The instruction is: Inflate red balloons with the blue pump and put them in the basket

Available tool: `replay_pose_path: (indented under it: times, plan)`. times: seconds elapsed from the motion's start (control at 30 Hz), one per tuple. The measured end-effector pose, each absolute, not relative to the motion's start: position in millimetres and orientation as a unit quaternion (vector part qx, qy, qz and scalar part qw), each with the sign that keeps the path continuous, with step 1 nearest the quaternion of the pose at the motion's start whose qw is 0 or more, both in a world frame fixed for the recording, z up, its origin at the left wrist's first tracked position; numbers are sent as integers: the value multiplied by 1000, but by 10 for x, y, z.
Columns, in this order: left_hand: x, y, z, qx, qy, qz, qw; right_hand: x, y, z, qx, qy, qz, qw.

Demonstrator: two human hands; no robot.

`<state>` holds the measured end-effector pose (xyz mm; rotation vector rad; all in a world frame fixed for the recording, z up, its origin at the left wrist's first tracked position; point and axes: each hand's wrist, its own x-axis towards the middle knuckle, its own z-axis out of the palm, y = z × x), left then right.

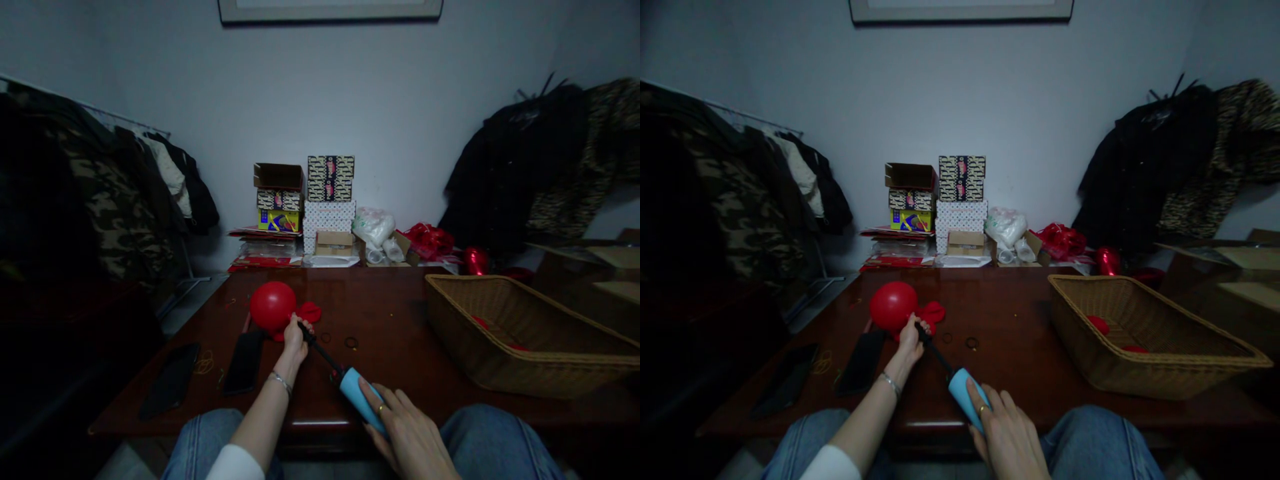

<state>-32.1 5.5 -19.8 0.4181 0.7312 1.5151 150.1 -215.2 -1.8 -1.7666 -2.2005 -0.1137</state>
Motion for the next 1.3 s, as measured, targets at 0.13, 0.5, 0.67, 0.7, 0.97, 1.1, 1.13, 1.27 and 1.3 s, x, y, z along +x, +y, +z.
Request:
replay_pose_path:
  times: [0.13, 0.5, 0.67, 0.7, 0.97, 1.1, 1.13, 1.27, 1.3]
  plan:
    - [-328, 72, -213, 181, 324, 668, 645, 1418, -2106, 29, -629, -760, -31, 159]
    - [-217, -31, -207, 177, 332, 647, 663, 1172, -1862, 188, -650, -748, -20, 136]
    - [-145, -83, -212, 174, 331, 635, 675, 1027, -1701, 263, -647, -752, -31, 121]
    - [-134, -88, -216, 173, 331, 632, 679, 1003, -1669, 265, -647, -752, -37, 123]
    - [-135, -84, -224, 165, 340, 637, 672, 924, -1566, 205, -649, -748, -46, 129]
    - [-155, -96, -182, 172, 340, 646, 661, 927, -1619, 195, -647, -749, -47, 133]
    - [-161, -100, -170, 172, 338, 650, 659, 929, -1634, 193, -645, -751, -47, 135]
    - [-198, -81, -152, 172, 330, 654, 659, 948, -1685, 185, -642, -753, -47, 139]
    - [-212, -65, -157, 173, 330, 655, 658, 959, -1700, 181, -642, -753, -45, 138]
